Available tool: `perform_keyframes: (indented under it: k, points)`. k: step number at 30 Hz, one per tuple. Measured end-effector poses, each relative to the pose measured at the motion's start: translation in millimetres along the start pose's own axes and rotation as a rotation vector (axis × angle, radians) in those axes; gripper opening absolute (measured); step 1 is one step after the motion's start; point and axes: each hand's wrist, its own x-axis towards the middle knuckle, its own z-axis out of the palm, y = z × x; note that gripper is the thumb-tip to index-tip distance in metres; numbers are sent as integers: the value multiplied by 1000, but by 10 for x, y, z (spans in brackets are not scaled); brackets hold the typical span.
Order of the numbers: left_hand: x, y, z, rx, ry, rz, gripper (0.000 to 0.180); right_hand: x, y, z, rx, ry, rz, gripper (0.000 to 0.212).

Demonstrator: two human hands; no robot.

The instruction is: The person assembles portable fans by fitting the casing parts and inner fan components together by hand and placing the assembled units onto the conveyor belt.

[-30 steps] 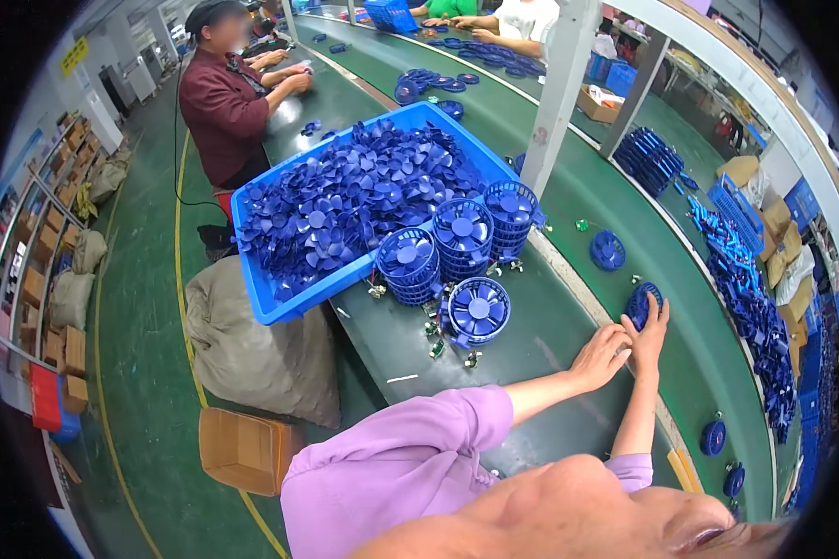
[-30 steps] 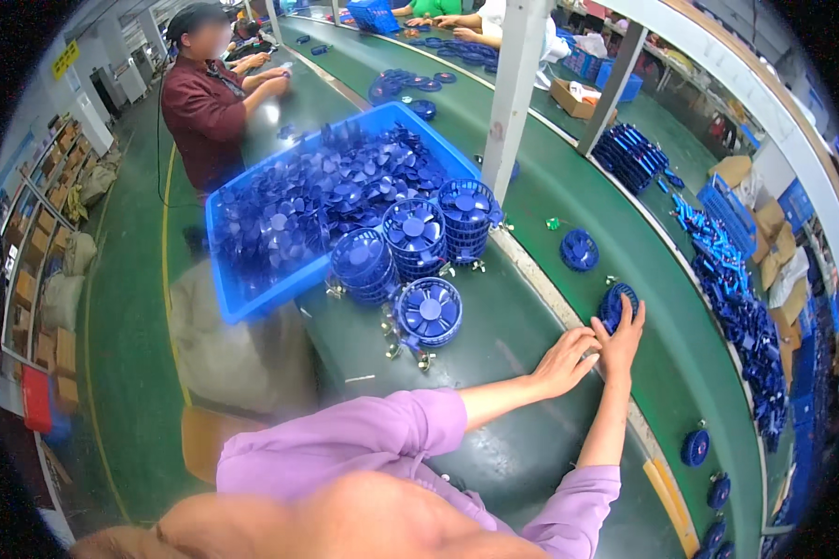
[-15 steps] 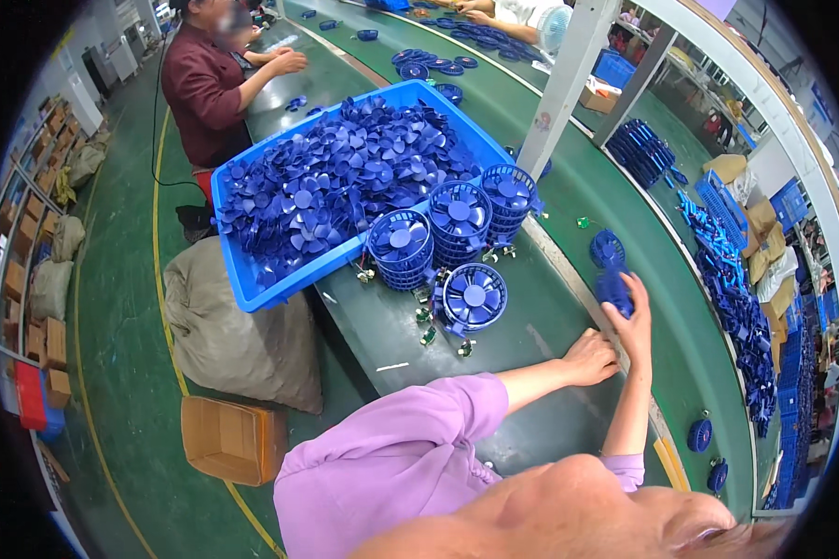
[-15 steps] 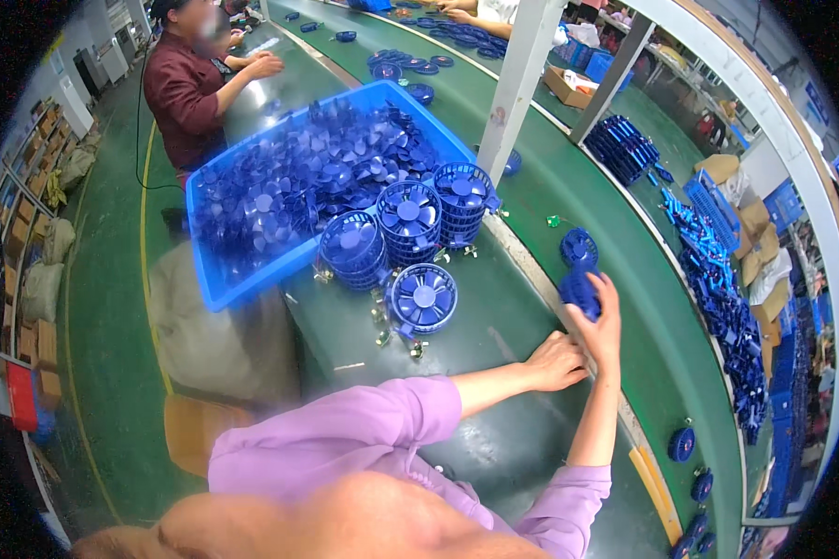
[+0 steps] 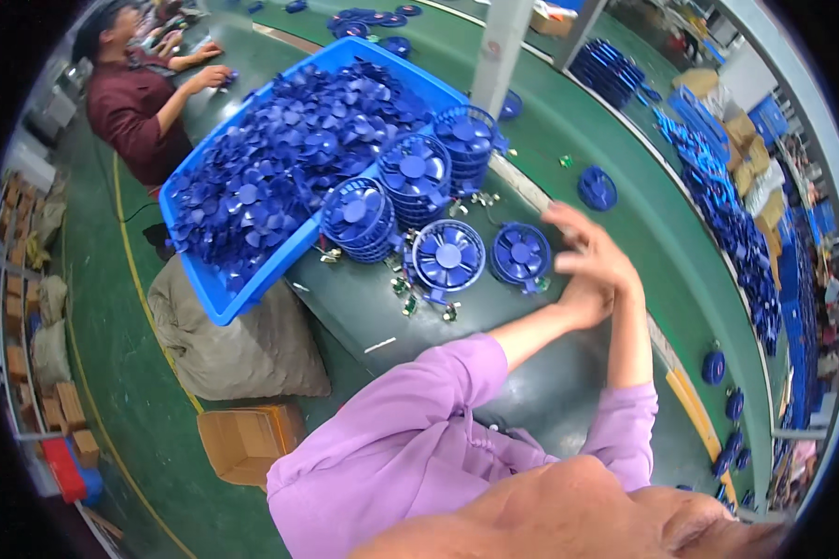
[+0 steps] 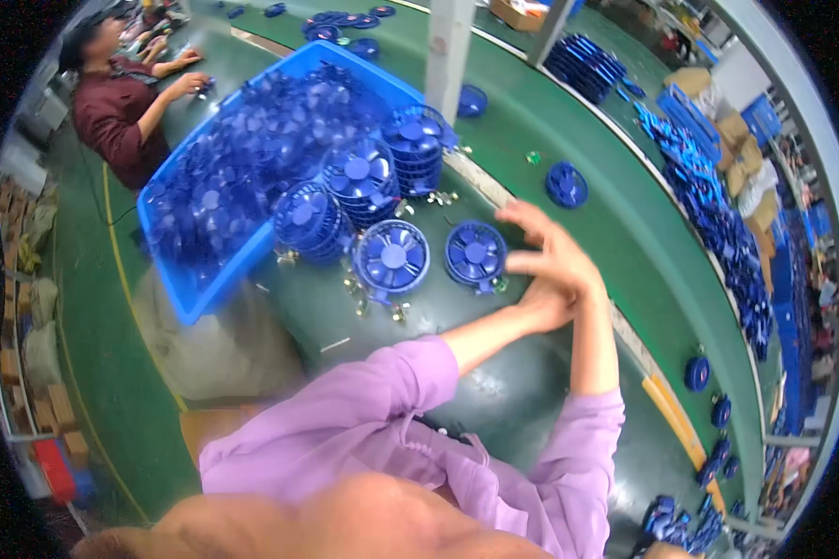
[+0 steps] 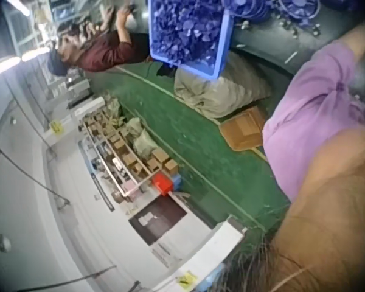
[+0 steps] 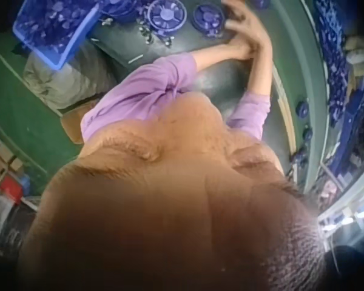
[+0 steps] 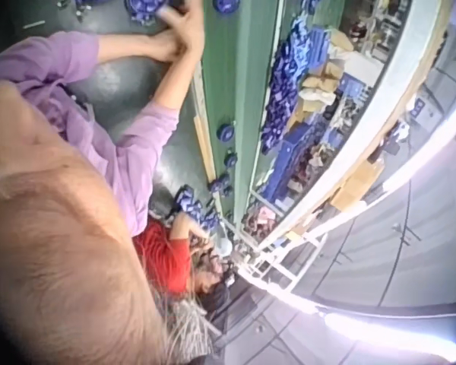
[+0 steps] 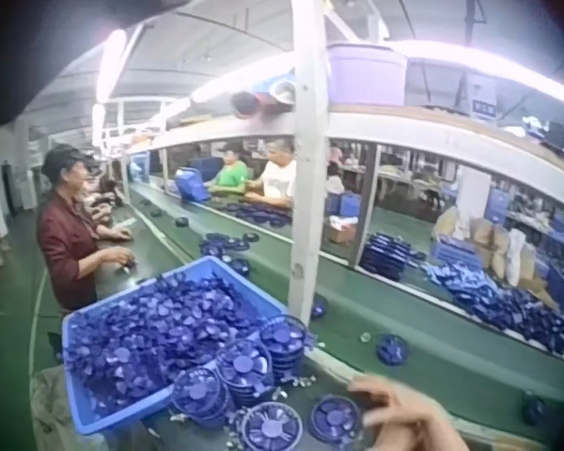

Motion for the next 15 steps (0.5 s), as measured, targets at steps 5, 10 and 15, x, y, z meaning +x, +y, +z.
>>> perform_keyframes:
  k: [5,10,15]
  points:
    - [-4,-7,-138,222,25,125,15,512,657,-297,-651,640,80,67]
    - [-34,-2,-145,284,56,98,10,678,1183,-362,-791,725,413,72]
    - [-92,-32,-84,291,76,139,12,454,1349,-476,-665,765,168,55]
